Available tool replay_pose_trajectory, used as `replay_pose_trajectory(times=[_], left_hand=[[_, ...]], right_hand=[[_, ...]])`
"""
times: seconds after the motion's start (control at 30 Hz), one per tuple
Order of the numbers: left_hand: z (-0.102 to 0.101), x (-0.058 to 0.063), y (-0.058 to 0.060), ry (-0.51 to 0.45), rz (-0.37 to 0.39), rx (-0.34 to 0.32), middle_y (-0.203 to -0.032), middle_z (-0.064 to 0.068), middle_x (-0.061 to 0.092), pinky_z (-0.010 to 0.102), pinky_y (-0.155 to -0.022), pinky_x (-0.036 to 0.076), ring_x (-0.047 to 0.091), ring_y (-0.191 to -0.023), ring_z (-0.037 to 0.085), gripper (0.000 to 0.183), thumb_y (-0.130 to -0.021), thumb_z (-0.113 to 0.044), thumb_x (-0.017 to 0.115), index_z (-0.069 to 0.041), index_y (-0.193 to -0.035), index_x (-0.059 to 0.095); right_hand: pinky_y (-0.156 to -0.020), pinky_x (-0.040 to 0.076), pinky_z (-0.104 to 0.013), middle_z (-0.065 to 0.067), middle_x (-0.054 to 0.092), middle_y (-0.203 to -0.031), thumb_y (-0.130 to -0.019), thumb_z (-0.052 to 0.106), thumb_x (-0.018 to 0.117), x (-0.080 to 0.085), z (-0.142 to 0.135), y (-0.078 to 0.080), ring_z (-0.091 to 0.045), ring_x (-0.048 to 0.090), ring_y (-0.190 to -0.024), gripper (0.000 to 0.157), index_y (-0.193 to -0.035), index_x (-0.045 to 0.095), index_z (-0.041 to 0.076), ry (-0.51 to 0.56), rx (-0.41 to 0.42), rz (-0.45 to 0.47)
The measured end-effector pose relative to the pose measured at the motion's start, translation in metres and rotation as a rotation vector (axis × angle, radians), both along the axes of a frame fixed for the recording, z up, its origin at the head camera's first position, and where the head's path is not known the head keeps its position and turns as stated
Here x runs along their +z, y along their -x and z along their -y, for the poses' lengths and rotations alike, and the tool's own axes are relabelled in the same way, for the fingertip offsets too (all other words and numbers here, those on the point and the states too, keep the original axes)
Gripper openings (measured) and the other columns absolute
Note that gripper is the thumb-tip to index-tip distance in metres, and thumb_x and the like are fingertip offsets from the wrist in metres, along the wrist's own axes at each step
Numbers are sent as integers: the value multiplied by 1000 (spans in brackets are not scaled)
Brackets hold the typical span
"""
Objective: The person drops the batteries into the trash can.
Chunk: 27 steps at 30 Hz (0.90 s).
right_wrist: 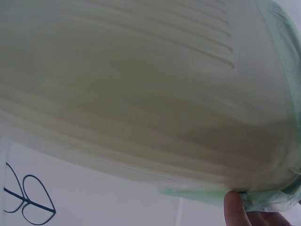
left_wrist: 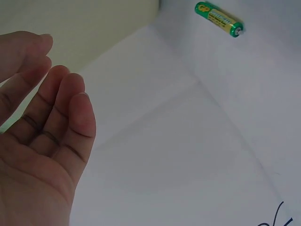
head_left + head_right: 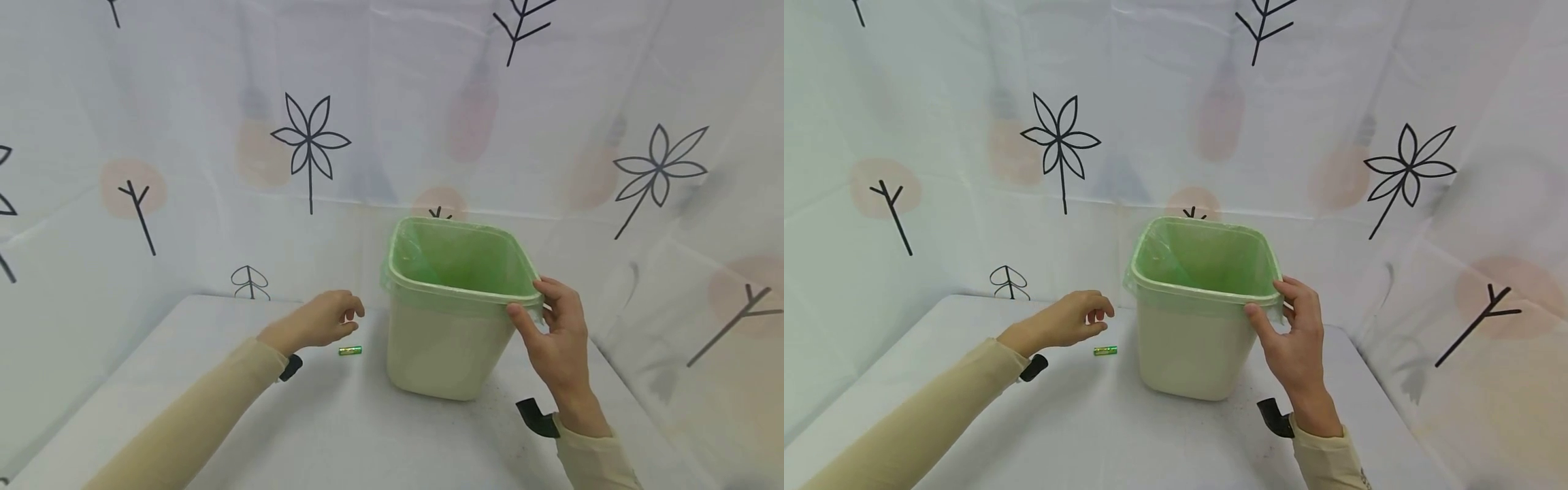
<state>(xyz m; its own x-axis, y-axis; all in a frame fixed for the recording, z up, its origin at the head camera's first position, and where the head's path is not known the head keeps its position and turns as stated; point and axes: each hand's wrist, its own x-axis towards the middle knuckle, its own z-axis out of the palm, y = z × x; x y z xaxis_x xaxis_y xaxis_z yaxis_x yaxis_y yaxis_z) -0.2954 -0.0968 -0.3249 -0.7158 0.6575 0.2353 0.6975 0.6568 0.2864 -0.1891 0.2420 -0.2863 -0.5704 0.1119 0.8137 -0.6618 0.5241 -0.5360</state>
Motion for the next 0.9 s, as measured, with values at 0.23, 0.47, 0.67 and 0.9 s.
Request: replay_pose_trajectory(times=[0.23,0.47,0.67,0.9], left_hand=[[0,-25,6,14,24,9,-84,-3,55,30,-73,46,51,-77,14,16,-85,-9,66,-11,-100,65],[0,-45,15,14,58,29,-87,4,59,34,-76,46,53,-80,16,17,-84,-8,67,-9,-100,65],[3,-59,22,19,122,51,-89,5,58,36,-78,45,52,-82,19,21,-83,-8,68,-4,-103,65],[3,-74,30,17,182,79,-92,6,57,37,-80,43,51,-86,19,23,-83,-12,71,-6,-104,64]], right_hand=[[-89,42,-13,-28,44,-126,-78,-13,68,0,1,-1,-10,54,-109,47,-120,47,-16,0,-7,13],[-89,41,-13,-28,44,-127,-78,-13,68,0,1,-2,-12,54,-110,47,-120,47,-16,2,-11,20],[-90,41,-14,-27,44,-128,-78,-13,68,0,1,-3,-12,54,-111,48,-121,47,-16,-1,-7,26],[-90,41,-13,-27,44,-127,-78,-13,68,0,1,-2,-10,53,-111,47,-121,47,-16,-13,-14,20]])
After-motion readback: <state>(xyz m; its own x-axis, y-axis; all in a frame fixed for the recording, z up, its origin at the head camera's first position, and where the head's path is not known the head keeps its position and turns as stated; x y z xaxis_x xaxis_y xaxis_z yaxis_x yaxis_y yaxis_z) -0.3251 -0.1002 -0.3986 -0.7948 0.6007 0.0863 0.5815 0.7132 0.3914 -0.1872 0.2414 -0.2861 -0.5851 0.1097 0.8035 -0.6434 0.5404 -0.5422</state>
